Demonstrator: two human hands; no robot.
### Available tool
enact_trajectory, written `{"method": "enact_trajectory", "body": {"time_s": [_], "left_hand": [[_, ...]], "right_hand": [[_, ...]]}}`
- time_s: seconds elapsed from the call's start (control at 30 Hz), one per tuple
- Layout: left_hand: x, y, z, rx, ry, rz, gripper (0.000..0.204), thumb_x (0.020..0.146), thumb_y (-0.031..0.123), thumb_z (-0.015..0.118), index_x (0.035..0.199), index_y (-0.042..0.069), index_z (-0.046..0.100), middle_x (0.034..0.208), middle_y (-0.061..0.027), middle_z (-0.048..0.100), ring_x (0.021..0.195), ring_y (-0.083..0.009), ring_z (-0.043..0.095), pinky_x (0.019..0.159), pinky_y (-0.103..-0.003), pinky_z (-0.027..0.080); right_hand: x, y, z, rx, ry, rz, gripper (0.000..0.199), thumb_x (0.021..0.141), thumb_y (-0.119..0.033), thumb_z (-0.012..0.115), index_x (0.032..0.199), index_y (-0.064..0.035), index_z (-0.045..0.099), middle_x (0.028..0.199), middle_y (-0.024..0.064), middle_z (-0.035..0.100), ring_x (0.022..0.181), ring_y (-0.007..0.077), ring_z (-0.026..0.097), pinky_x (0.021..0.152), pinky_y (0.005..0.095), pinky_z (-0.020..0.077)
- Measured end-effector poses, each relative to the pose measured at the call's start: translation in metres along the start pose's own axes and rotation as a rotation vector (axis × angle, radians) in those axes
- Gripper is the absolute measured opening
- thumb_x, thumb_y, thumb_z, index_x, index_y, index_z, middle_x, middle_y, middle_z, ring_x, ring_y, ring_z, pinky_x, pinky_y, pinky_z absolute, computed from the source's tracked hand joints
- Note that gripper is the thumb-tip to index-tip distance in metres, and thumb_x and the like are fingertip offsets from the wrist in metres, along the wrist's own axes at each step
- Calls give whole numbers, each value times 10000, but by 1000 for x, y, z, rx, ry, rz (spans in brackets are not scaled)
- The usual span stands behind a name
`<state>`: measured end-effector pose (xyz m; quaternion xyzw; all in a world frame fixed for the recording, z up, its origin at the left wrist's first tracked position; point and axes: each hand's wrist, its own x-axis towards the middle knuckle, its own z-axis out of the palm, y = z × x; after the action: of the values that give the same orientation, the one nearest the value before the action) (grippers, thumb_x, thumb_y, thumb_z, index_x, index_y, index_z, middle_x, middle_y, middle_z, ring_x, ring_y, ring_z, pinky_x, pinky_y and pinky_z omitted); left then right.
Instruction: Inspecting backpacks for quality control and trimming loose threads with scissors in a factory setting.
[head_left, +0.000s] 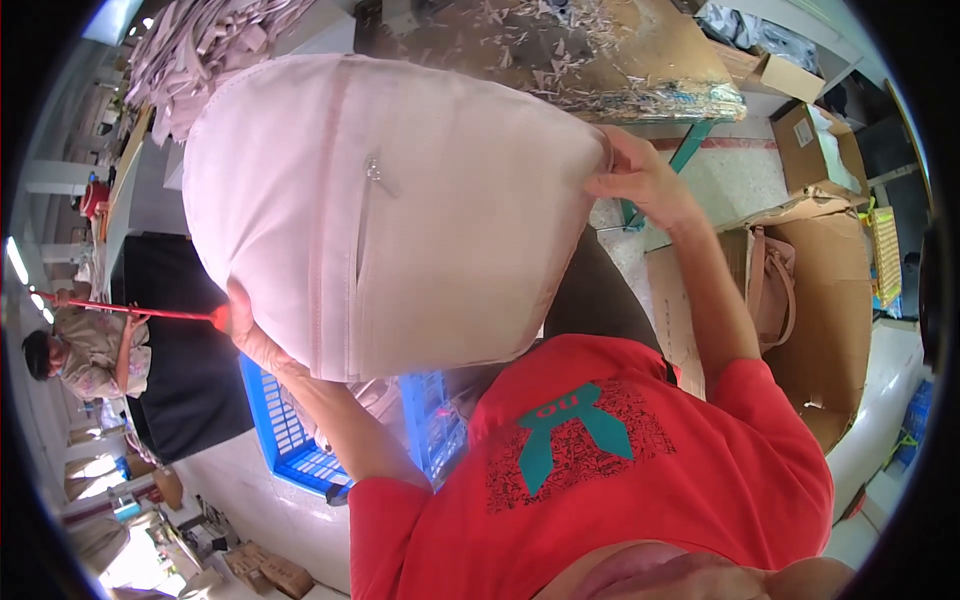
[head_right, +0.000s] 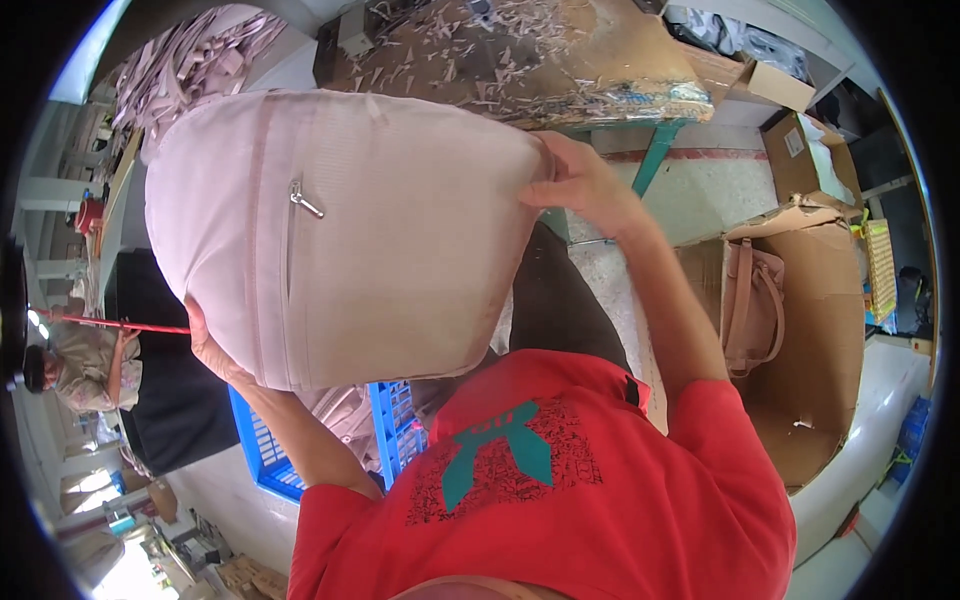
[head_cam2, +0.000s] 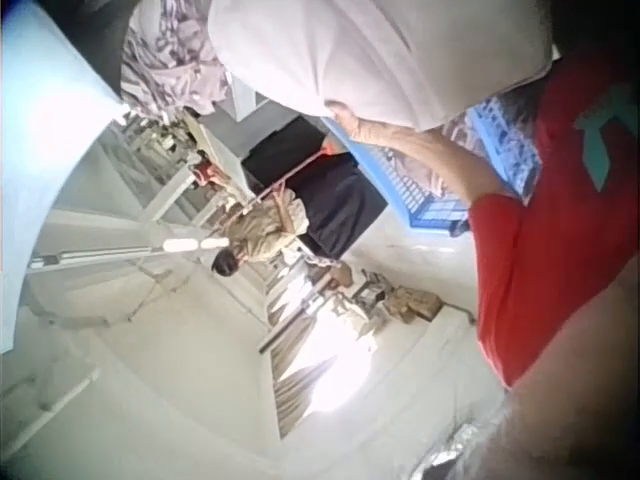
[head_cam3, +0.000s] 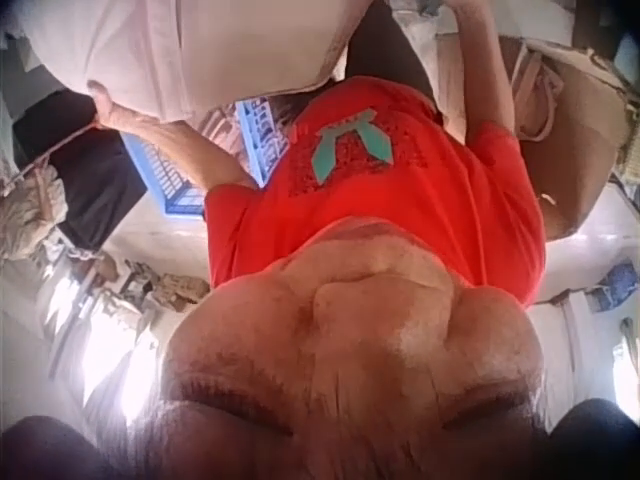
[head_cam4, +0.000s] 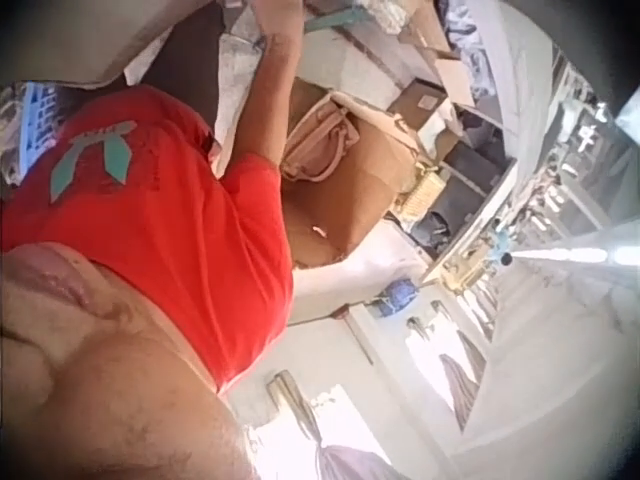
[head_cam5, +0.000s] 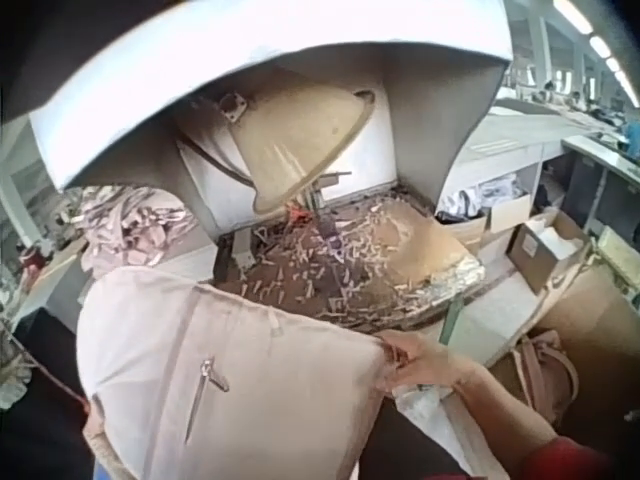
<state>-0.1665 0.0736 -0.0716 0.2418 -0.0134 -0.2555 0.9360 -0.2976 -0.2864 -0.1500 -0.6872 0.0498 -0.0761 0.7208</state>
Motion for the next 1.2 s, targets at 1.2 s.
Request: {"method": "enact_trajectory", "body": {"time_s": [1.2], "left_hand": [[8,-28,-16,431,287,447,488,738,183,570,1154,-17,411,1088,-138,495,1015,-277,461,876,-409,367]], "right_hand": [[28,-31,37,629,333,-114,196,741,-86,608,902,14,559,837,81,600,752,135,570,682,261,459]]}}
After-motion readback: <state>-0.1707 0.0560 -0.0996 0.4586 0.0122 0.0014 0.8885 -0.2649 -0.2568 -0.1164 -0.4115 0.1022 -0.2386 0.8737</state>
